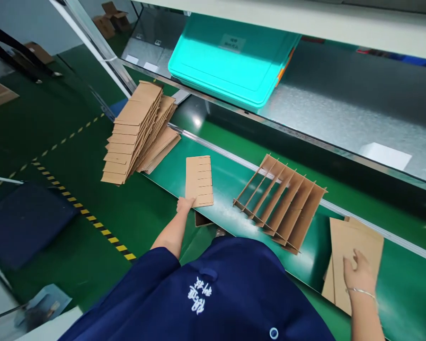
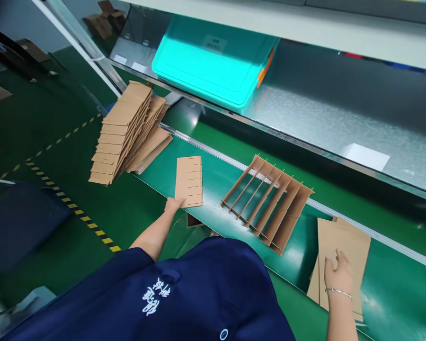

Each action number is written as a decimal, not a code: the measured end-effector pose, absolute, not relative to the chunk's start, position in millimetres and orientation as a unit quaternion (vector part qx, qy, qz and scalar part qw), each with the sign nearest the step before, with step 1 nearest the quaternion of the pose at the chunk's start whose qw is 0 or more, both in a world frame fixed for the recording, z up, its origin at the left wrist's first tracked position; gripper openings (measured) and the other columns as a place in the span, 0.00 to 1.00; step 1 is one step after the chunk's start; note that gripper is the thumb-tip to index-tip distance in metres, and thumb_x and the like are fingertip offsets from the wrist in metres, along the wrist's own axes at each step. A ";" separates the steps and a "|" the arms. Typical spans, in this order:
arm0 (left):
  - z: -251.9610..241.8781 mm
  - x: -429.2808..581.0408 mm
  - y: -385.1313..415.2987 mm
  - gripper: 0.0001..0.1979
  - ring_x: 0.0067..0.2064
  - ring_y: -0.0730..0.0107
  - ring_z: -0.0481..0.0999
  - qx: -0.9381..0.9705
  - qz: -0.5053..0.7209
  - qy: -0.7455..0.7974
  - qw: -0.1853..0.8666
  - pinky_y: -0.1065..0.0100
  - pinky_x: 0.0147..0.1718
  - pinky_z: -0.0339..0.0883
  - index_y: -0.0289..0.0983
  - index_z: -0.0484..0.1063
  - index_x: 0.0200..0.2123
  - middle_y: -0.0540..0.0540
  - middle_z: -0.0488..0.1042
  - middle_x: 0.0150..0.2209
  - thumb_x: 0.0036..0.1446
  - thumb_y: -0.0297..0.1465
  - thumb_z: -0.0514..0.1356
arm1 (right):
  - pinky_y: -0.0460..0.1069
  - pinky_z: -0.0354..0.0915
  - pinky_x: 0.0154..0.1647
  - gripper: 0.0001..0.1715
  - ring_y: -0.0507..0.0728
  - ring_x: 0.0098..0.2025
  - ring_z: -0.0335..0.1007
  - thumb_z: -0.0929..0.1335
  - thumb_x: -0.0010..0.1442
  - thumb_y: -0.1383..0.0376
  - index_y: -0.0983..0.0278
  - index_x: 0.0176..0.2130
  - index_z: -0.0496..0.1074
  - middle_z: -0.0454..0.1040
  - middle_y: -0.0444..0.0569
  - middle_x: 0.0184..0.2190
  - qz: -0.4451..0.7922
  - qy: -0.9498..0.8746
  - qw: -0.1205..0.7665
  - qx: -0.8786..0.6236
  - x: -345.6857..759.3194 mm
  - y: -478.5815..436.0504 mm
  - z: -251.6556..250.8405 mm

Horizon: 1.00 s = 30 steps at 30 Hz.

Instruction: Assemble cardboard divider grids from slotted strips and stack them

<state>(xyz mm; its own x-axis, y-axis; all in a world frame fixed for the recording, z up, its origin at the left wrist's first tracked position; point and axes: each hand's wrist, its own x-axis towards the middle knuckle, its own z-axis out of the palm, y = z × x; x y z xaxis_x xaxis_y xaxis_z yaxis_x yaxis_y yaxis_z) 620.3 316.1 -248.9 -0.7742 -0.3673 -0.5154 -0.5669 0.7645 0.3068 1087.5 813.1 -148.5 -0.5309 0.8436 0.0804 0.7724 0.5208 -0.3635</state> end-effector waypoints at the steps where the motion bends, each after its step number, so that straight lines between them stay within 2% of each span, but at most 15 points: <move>1: -256.2 618.2 314.0 0.40 0.53 0.41 0.67 -0.251 0.243 0.910 0.224 0.51 0.45 0.66 0.30 0.62 0.50 0.27 0.66 0.51 0.36 0.47 0.66 | 0.63 0.60 0.51 0.40 0.70 0.49 0.66 0.57 0.54 0.50 0.74 0.55 0.63 0.66 0.65 0.51 0.148 -0.865 0.126 -0.463 1070.5 812.0 -139.3; 7: -275.3 618.4 289.9 0.18 0.44 0.50 0.74 -0.208 0.333 0.898 0.197 0.60 0.40 0.68 0.34 0.72 0.34 0.36 0.76 0.40 0.41 0.39 0.64 | 0.60 0.62 0.52 0.34 0.63 0.47 0.69 0.58 0.55 0.50 0.68 0.53 0.65 0.67 0.60 0.53 0.197 -0.894 0.136 -0.379 1004.7 786.8 -122.5; 10: -272.5 624.5 277.3 0.12 0.41 0.55 0.76 -0.205 0.383 0.886 0.161 0.63 0.38 0.69 0.33 0.74 0.31 0.41 0.77 0.36 0.44 0.35 0.60 | 0.59 0.64 0.50 0.33 0.62 0.46 0.70 0.58 0.55 0.49 0.66 0.51 0.66 0.67 0.59 0.52 0.210 -0.903 0.114 -0.357 999.2 774.5 -130.1; 15: -259.0 624.2 267.5 0.15 0.41 0.61 0.75 -0.222 0.450 0.860 0.090 0.66 0.37 0.69 0.33 0.75 0.37 0.43 0.77 0.39 0.45 0.29 0.57 | 0.56 0.70 0.39 0.32 0.62 0.44 0.71 0.58 0.56 0.50 0.65 0.52 0.66 0.67 0.59 0.53 0.249 -0.894 0.071 -0.366 1005.4 765.0 -144.0; 18: -249.9 620.4 266.2 0.15 0.39 0.61 0.75 -0.226 0.470 0.850 0.071 0.66 0.37 0.69 0.33 0.75 0.36 0.43 0.77 0.38 0.41 0.27 0.59 | 0.57 0.70 0.40 0.31 0.62 0.44 0.71 0.58 0.56 0.50 0.64 0.52 0.66 0.66 0.58 0.53 0.261 -0.891 0.070 -0.363 1007.5 764.1 -149.1; 23: -238.8 618.4 263.1 0.10 0.36 0.62 0.75 -0.230 0.475 0.847 0.066 0.65 0.35 0.70 0.34 0.75 0.29 0.44 0.77 0.34 0.41 0.28 0.58 | 0.56 0.70 0.41 0.29 0.61 0.44 0.72 0.58 0.58 0.50 0.63 0.52 0.66 0.68 0.57 0.52 0.259 -0.897 0.065 -0.352 1007.9 763.2 -153.5; 30: -228.9 612.8 259.8 0.12 0.39 0.62 0.75 -0.215 0.478 0.851 0.039 0.64 0.39 0.68 0.34 0.75 0.33 0.43 0.76 0.36 0.42 0.29 0.57 | 0.55 0.69 0.41 0.28 0.60 0.42 0.72 0.58 0.58 0.52 0.65 0.51 0.66 0.68 0.57 0.51 0.256 -0.899 0.065 -0.349 1015.7 758.6 -160.0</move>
<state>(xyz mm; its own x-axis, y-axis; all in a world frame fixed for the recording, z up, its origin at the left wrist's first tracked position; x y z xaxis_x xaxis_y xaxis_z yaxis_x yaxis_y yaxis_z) 612.8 259.8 -228.9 -0.9042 -0.3293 -0.2720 -0.4036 0.4505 0.7964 1015.7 758.6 -160.0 -0.7482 0.6607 -0.0611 0.5937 0.6255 -0.5063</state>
